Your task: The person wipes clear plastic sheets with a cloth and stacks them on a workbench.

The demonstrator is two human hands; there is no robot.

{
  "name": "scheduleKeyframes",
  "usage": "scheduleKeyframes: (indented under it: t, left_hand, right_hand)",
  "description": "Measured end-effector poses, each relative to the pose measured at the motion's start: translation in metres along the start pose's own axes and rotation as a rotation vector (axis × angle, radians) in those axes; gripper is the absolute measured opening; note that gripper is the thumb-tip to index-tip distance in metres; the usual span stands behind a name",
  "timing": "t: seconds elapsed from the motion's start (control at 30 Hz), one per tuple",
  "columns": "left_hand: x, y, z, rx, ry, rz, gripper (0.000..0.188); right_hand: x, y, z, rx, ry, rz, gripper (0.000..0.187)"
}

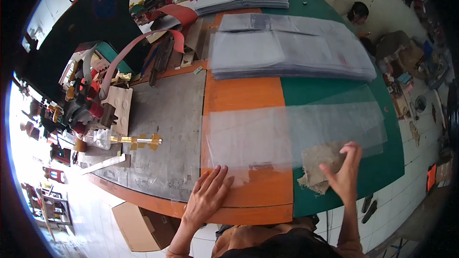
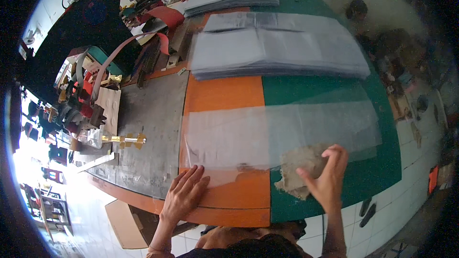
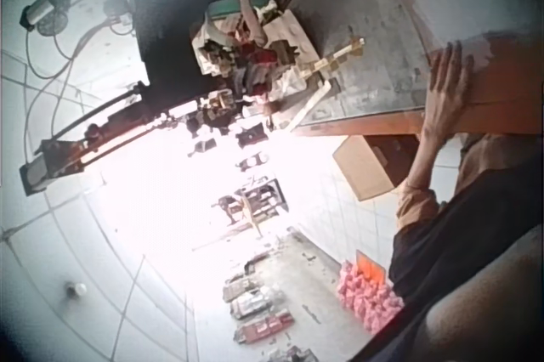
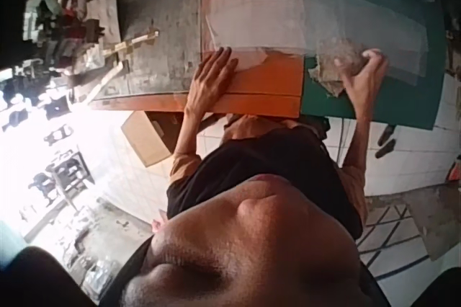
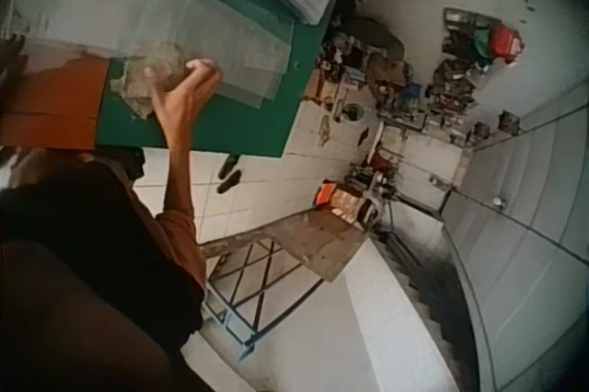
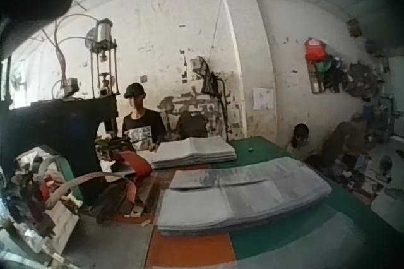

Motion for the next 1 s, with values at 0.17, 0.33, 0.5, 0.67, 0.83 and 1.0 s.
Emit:
scheduleKeyframes:
  t: [0.17,0.33,0.5,0.67,0.83,1.0]
  left_hand:
    - [-0.005,-0.002,0.004,-0.058,0.055,-0.048,0.038]
    - [-0.008,-0.007,0.004,-0.110,0.115,-0.114,0.034]
    - [-0.017,-0.014,0.002,-0.137,0.245,-0.186,0.032]
    - [-0.017,-0.017,0.002,-0.146,0.265,-0.191,0.032]
    - [-0.015,-0.018,0.002,-0.169,0.243,-0.203,0.031]
    - [-0.011,-0.023,-0.001,-0.139,0.229,-0.239,0.021]
  right_hand:
    - [0.004,-0.012,-0.007,-0.017,0.063,-0.124,0.081]
    - [0.014,-0.010,-0.009,-0.169,-0.005,-0.160,0.064]
    - [0.006,0.004,-0.010,-0.126,0.186,0.043,0.020]
    - [0.030,-0.002,0.021,0.090,0.274,0.710,0.018]
    - [0.077,-0.027,0.076,0.167,0.566,0.933,0.021]
    - [0.111,-0.060,0.099,0.307,0.724,0.319,0.047]
Point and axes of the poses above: each hand's wrist, its own z-axis towards the middle knuckle, its own y-axis out of the back of the hand, x = y × z, the point moved 1 cm from there along z, towards the middle knuckle, and after that the axes turned 15 degrees about y, right-handed, at the moved point
